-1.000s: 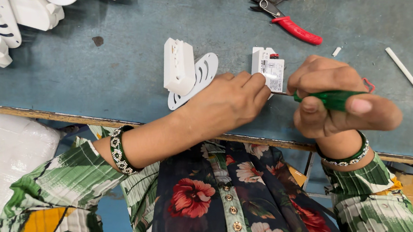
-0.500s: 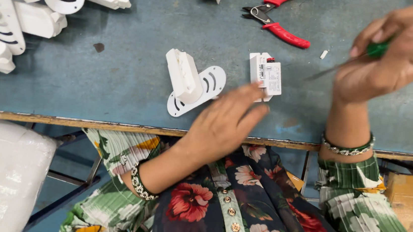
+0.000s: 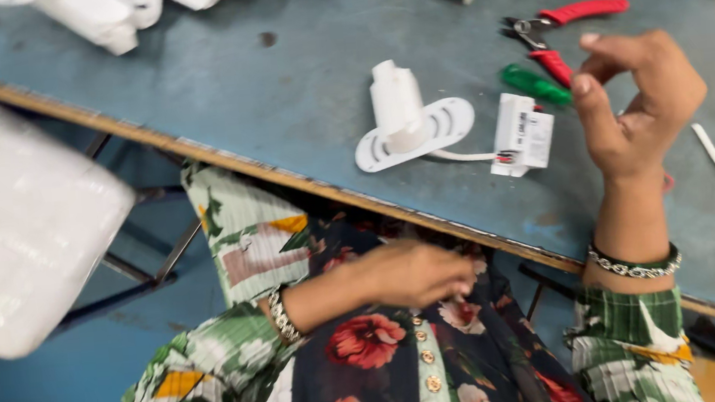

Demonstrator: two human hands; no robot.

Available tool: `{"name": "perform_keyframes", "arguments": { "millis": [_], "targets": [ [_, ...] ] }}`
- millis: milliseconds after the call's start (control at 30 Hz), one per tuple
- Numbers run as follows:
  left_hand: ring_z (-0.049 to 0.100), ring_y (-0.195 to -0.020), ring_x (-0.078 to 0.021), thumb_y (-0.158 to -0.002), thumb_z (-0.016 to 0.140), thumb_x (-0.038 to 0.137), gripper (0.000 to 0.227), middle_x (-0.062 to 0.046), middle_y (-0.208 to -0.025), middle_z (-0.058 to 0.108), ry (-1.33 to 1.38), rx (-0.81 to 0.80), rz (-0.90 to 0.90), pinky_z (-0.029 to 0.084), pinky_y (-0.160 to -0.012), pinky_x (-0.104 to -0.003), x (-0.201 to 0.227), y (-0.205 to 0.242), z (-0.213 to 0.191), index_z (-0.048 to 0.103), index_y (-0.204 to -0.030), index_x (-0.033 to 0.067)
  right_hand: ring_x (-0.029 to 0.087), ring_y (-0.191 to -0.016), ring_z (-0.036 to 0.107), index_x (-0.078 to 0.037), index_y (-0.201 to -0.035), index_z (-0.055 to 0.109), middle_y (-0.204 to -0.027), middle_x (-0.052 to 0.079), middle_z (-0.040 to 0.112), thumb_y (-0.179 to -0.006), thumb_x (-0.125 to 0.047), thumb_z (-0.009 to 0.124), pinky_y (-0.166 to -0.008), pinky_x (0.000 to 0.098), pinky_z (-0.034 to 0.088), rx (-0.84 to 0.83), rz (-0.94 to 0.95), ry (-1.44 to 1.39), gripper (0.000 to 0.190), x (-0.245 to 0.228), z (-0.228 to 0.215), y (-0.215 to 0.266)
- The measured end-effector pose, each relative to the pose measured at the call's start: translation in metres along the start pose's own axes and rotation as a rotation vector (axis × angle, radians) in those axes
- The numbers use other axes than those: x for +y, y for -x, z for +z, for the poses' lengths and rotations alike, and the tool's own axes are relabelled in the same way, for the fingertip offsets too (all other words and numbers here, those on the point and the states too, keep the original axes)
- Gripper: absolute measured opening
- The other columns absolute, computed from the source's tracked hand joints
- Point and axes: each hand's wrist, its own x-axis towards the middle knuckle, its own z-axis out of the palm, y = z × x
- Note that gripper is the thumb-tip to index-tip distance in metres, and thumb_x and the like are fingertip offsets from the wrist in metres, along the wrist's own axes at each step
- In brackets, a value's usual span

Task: The person assembles white plastic electrical components on a workbench. They use a screwdriver to tighten screws and wire nuts to connect wires, then place the finished units into a cardboard box.

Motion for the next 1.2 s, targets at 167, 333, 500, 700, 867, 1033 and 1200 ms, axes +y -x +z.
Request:
{"name": "perform_keyframes", "arguments": {
  "millis": [167,333,500,700,867,1033,1200],
  "targets": [
    [0.073,-0.092,-0.0305,-0.095,0.054,0.033,0.032,-0.007,-0.103,0.076,-0.149,0.076,-0.278,0.056,-0.081,-0.043,-0.092,0.016,0.017,0.075,-0.115,0.0190,0.021,-0.088,0.067,-0.002,-0.122,0.071,-0.094,0.010,0.071,-0.106,-0.021,0.078,-0.076,0.0284,0.049,-0.142,-0.032,-0.028,0.026,-0.013,0.006,-0.006],
    [0.071,-0.096,-0.0378,-0.101,0.051,0.034,0.035,-0.020,-0.107,0.074,-0.165,0.159,-0.689,0.055,-0.087,-0.048,-0.197,0.067,0.013,0.074,-0.115,0.0121,0.031,-0.115,0.063,0.001,-0.134,0.065,-0.126,0.018,0.062,-0.092,-0.030,0.079,-0.097,0.0387,0.052,-0.284,-0.051,-0.012,0.054,-0.046,0.006,-0.006],
    [0.071,-0.094,-0.0412,-0.096,0.049,0.027,0.034,-0.023,-0.103,0.073,-0.370,0.160,-0.668,0.055,-0.085,-0.051,-0.241,0.090,0.014,0.073,-0.118,0.0151,0.038,-0.133,0.050,0.001,-0.133,0.063,-0.141,0.018,0.053,-0.082,-0.031,0.083,-0.111,0.0482,0.045,-0.358,-0.070,0.044,0.063,-0.066,0.010,0.016],
    [0.070,-0.096,-0.0390,-0.092,0.057,0.032,0.030,-0.019,-0.104,0.074,-0.261,0.061,-0.645,0.055,-0.086,-0.048,-0.246,0.077,0.019,0.076,-0.108,0.0147,0.031,-0.136,0.051,-0.011,-0.116,0.073,-0.141,0.014,0.054,-0.098,-0.016,0.083,-0.114,0.0408,0.046,-0.341,-0.056,0.232,0.021,-0.047,0.018,0.046],
    [0.071,-0.097,-0.0358,-0.084,0.066,0.028,0.029,-0.017,-0.103,0.075,-0.311,0.022,-0.683,0.056,-0.086,-0.046,-0.249,0.077,0.013,0.077,-0.108,0.0159,0.026,-0.130,0.051,-0.006,-0.108,0.069,-0.131,0.010,0.054,-0.106,-0.013,0.081,-0.111,0.0384,0.044,-0.338,-0.031,0.126,0.013,-0.027,0.014,0.062],
    [0.073,-0.098,-0.0326,-0.069,0.070,0.015,0.038,-0.014,-0.102,0.077,-0.225,-0.007,-0.669,0.058,-0.084,-0.042,-0.252,0.077,0.012,0.079,-0.105,0.0188,0.019,-0.113,0.054,-0.003,-0.105,0.067,-0.125,0.010,0.057,-0.107,-0.011,0.073,-0.097,0.0319,0.044,-0.282,0.146,-0.141,0.010,-0.022,-0.001,0.061],
    [0.072,-0.099,-0.0324,-0.067,0.073,0.013,0.041,-0.016,-0.105,0.075,-0.300,-0.098,-0.705,0.058,-0.084,-0.042,-0.268,0.071,0.017,0.077,-0.108,0.0154,0.015,-0.108,0.058,-0.001,-0.103,0.068,-0.119,0.009,0.059,-0.104,-0.011,0.068,-0.098,0.0266,0.045,-0.299,0.096,-0.344,0.009,-0.044,-0.031,0.030]
  ]
}}
